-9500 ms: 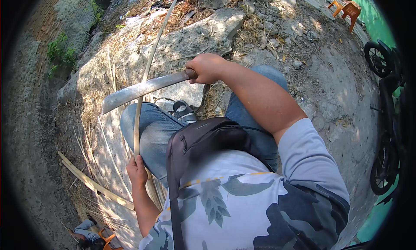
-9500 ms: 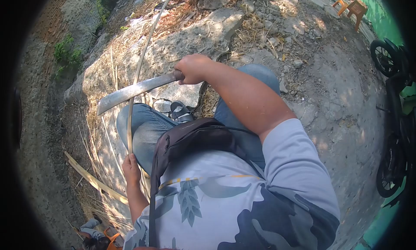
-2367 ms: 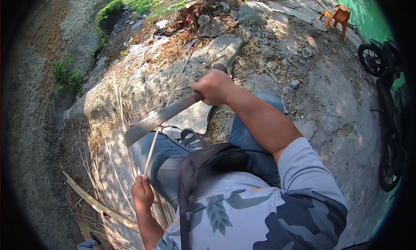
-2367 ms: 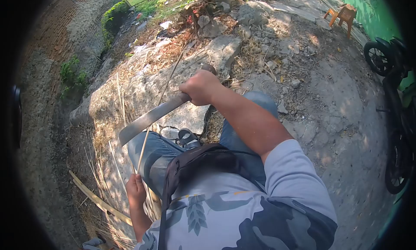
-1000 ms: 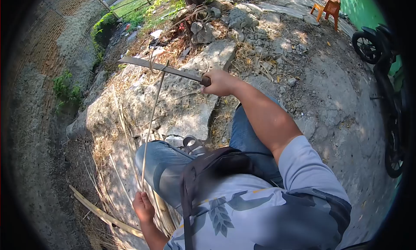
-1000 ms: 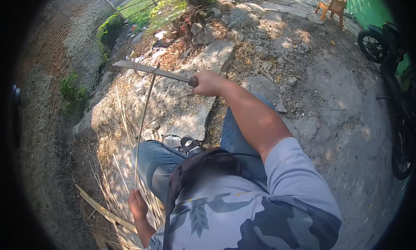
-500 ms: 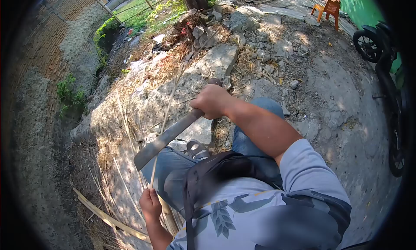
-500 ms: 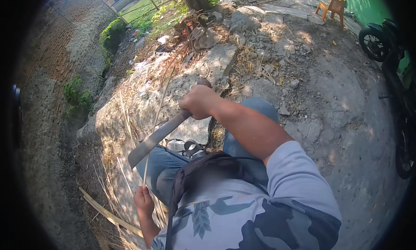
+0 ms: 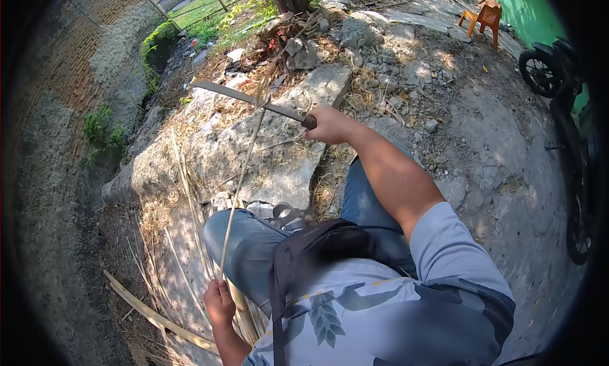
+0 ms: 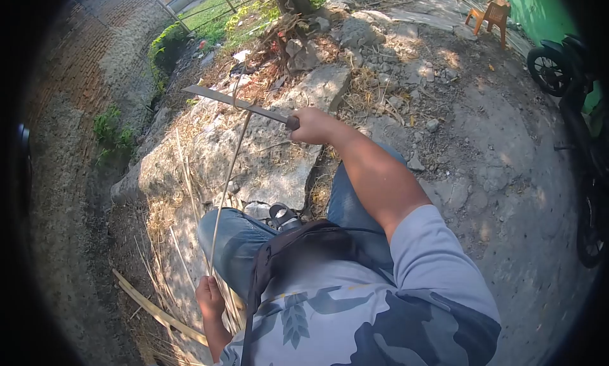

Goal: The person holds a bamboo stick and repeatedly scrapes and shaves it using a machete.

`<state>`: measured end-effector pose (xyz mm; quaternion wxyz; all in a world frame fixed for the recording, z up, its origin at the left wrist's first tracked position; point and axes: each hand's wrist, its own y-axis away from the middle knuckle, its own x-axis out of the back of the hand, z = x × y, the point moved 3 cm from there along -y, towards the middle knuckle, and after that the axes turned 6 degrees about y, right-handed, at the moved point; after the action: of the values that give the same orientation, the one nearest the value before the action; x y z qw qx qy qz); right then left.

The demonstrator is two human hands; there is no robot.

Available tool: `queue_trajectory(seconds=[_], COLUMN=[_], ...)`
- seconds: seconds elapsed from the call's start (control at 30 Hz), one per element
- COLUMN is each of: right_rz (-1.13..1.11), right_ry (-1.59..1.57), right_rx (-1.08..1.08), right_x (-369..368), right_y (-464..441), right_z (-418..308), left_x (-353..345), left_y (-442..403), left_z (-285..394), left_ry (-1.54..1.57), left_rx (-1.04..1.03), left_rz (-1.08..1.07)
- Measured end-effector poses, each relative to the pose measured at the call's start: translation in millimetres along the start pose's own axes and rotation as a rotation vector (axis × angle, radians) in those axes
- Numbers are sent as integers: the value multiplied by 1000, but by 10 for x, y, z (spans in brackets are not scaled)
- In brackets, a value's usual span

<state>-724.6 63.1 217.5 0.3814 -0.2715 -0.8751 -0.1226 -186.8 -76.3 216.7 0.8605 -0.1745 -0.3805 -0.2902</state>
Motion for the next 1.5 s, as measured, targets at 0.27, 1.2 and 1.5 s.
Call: queue_trajectory(seconds=[0.27, 1.2, 1.5], right_rz=[125, 169, 160], right_ry=[181, 251, 155], right_rx=[60, -75, 57], right_x=[-36, 115, -57], right_y=[30, 120, 0], right_z=[-135, -250, -90], left_x=[-40, -34, -97], left_y=[40, 38, 109], left_z=[-31, -12, -132], left_ry=[56, 133, 67], left_rx=[27, 22, 3], left_rz=[26, 30, 62])
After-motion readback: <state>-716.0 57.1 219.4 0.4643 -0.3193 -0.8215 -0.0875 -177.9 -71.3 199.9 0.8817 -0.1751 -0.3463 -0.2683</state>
